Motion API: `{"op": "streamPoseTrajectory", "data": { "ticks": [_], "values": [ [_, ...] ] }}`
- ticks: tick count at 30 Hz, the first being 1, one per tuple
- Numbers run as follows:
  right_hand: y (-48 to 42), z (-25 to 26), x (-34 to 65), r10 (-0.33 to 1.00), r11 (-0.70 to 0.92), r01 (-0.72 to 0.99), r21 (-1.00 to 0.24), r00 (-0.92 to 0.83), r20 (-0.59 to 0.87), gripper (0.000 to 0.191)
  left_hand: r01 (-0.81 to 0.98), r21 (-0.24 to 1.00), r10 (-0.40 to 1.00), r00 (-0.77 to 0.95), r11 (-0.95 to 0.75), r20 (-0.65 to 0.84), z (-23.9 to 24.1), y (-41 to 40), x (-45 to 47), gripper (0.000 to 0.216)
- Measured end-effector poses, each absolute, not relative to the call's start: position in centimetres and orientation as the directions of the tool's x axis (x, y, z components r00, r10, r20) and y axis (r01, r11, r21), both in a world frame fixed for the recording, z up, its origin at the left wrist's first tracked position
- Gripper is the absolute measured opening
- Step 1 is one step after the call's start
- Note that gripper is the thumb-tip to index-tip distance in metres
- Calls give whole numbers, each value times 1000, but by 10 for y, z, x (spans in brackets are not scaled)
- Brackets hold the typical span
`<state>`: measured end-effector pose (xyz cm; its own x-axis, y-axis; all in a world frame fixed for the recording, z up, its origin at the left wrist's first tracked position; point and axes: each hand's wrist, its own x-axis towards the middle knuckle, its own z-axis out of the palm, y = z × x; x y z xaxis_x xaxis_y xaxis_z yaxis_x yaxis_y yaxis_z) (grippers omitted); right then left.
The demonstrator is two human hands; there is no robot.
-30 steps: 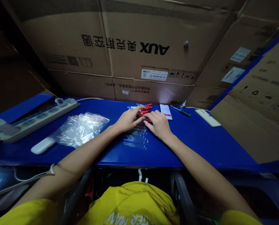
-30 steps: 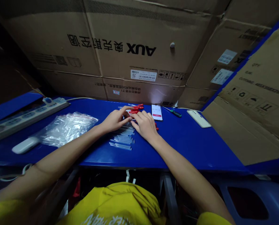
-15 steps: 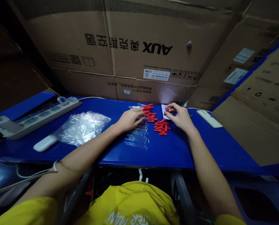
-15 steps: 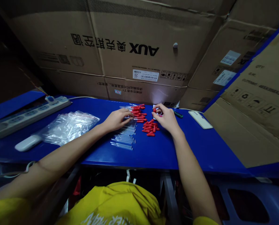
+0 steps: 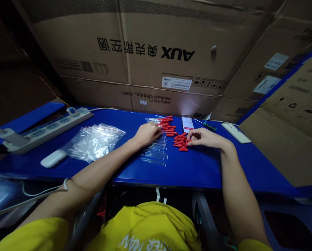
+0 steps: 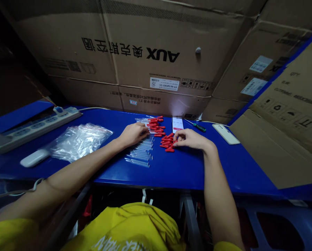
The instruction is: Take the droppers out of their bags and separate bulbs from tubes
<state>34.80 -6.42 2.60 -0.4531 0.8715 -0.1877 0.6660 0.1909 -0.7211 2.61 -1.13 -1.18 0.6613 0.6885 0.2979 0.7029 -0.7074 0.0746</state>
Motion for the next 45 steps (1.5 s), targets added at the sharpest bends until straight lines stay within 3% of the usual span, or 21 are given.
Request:
{"op": "streamPoseTrajectory", "data": {
  "ticks": [5, 10, 17, 23, 31, 37, 41, 45],
  "values": [
    [-62, 26, 349, 882, 209, 721, -660, -430, -191, 43, 693, 118, 686, 647, -711, 334, -16, -8, 26, 22],
    [-63, 24, 349, 889, 178, 695, -696, -417, -189, 44, 696, 149, 682, 599, -703, 419, -18, -6, 24, 17],
    [-66, 26, 352, 890, 93, 659, -747, -391, -234, 50, 699, 170, 703, 609, -695, 367, -21, -2, 23, 17],
    [-80, 39, 359, 831, -27, 646, -763, -410, -376, 55, 688, 185, 699, 614, -701, 367, -21, -2, 24, 17],
    [-145, 35, 349, 789, 63, 708, -703, -466, -400, 53, 712, 173, 718, 600, -680, 354, -24, -1, 25, 18],
    [-155, 26, 348, 883, 153, 767, -623, -389, -261, 25, 713, 168, 717, 600, -680, 356, -21, -2, 25, 19],
    [-131, 15, 348, 955, 232, 816, -530, -294, -35, 18, 679, 147, 677, 638, -720, 367, -20, -4, 27, 22],
    [-116, 2, 348, 968, 249, 832, -495, -232, 97, 13, 666, 117, 658, 667, -737, 350, -20, -6, 30, 22]
  ]
}}
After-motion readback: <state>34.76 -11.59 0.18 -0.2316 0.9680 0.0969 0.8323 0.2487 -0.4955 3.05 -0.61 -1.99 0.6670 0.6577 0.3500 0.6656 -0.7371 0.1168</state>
